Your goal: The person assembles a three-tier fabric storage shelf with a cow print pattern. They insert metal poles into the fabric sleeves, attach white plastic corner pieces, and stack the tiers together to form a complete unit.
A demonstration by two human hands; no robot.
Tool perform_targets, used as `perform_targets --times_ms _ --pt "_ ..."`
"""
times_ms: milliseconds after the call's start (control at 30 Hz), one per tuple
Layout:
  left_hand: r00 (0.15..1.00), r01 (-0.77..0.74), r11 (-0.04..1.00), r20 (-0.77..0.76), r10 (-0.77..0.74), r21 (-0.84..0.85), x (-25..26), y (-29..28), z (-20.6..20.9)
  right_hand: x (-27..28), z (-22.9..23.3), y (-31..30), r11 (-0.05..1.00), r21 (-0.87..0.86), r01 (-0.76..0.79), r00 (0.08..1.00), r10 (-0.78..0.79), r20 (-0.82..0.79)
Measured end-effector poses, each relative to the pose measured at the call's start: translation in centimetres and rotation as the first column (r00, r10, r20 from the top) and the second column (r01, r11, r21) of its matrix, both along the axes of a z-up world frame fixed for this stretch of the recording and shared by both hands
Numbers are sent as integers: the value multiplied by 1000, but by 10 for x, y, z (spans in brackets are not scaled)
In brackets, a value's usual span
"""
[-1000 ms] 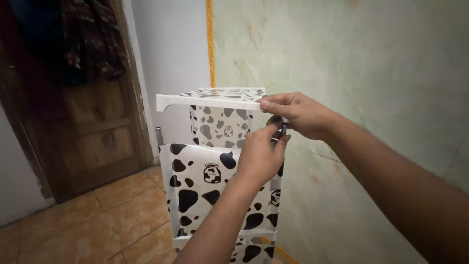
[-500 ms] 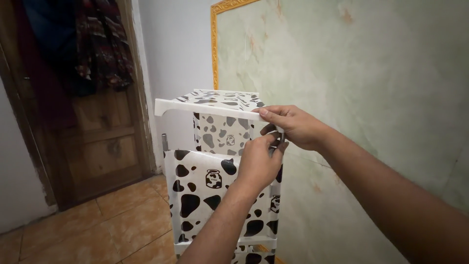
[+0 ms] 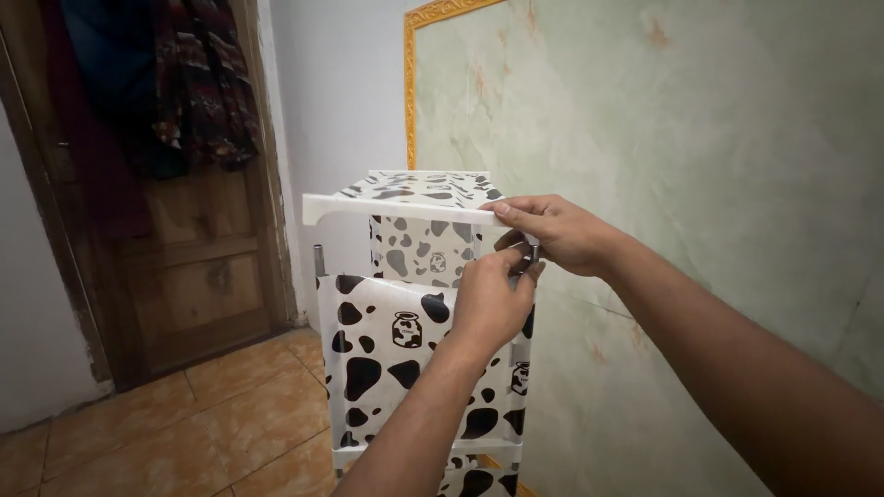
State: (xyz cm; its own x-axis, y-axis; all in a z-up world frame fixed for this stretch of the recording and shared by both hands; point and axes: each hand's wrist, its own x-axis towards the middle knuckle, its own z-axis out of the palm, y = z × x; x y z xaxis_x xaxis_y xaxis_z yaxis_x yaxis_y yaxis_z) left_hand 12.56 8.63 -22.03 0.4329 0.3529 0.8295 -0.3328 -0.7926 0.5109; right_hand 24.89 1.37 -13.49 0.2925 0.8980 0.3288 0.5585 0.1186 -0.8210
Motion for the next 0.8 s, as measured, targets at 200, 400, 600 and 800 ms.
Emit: perform_targets --times_ms 200,400,600,800 --pt "999 -31 999 -15 31 -13 1 0 -1 -1 -3 0 999 34 -40 996 42 -81" --pt "999 -42 999 15 42 -13 8 3 -3 -2 -8 3 996 89 -24 981 40 -189" --pt "1000 -26 999 -14 25 -47 7 2 0 0 -8 3 995 64 -71 988 80 -135" --pt "987 -148 989 -63 149 32 -6 -5 3 1 -6 3 999 6 -33 998 33 55"
